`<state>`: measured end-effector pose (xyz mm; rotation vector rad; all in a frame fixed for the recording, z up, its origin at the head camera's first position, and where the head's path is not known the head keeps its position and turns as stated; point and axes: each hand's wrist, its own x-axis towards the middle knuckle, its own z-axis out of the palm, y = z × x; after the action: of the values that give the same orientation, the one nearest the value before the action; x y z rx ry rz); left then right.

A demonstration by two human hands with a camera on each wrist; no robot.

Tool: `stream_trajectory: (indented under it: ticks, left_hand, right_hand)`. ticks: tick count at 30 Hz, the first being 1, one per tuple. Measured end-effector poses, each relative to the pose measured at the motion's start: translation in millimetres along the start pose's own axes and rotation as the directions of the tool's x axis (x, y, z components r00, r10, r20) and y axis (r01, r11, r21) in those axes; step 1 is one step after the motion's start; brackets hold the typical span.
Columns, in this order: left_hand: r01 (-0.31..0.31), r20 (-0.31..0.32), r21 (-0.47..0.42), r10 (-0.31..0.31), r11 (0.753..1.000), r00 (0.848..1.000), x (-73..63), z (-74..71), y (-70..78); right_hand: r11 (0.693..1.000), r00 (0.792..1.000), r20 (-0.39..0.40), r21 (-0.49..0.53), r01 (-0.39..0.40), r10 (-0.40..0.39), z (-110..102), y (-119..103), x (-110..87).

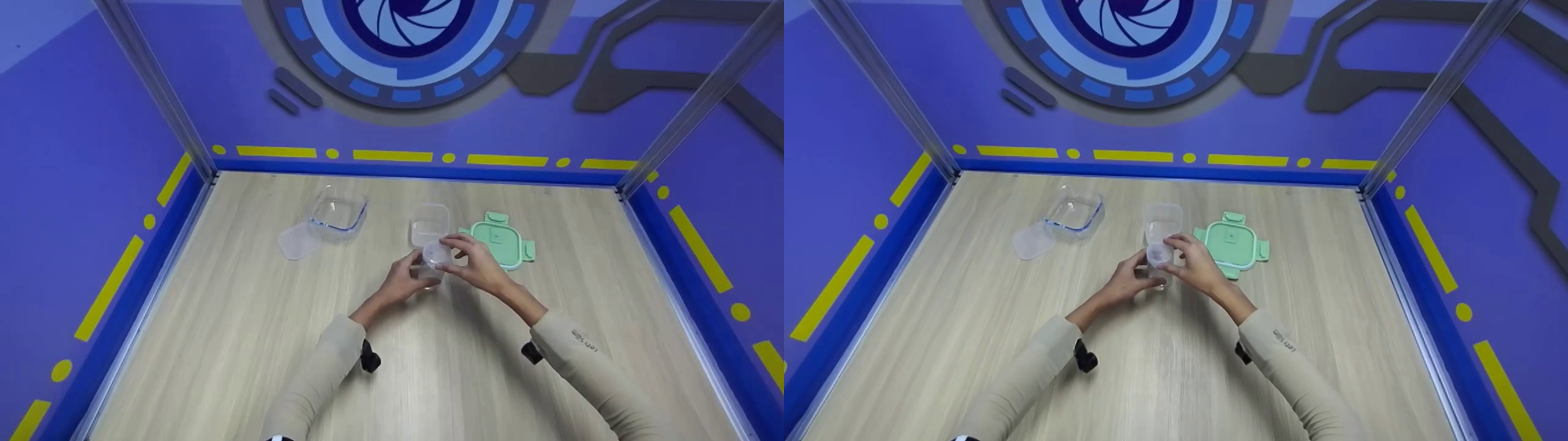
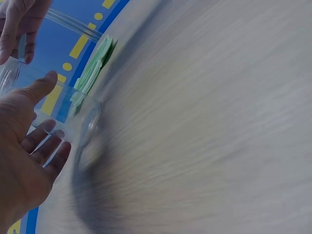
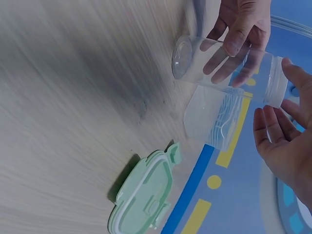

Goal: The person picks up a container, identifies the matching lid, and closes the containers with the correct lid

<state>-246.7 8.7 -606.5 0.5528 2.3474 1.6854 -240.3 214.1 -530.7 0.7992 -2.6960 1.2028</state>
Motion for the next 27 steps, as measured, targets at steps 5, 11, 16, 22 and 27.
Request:
stream_trajectory:
  ticks: [5, 11, 16, 22, 27]
  left_hand:
    - [-0.007, 0.000, -0.004, 0.007, 1.000, 1.000, 0.6, 0.6, -0.5]
    - [-0.039, -0.004, 0.022, 0.039, 0.999, 0.999, 1.4, 1.7, -2.9]
    - [-0.045, -0.006, 0.019, 0.045, 0.999, 0.999, 1.1, 1.8, -3.1]
    - [-0.012, -0.010, -0.014, 0.011, 1.000, 1.000, 1.5, 1.6, -0.8]
    - [-0.007, -0.016, -0.023, 0.007, 1.000, 1.000, 1.6, 2.0, -3.0]
  right_hand:
    - [1.000, 1.000, -0.026, -0.020, -0.009, 0.008, -1, 0, -2.8]
    - [0.999, 1.000, -0.011, -0.025, -0.029, 0.029, -6, 1, -5.2]
    - [0.999, 0.996, 0.084, -0.022, -0.031, 0.033, -12, -1, 1.1]
    - [0.999, 0.974, 0.225, -0.050, 0.007, 0.004, -16, -7, 11.5]
    - [0.997, 0.971, 0.241, -0.071, 0.020, -0.002, -13, -8, 13.8]
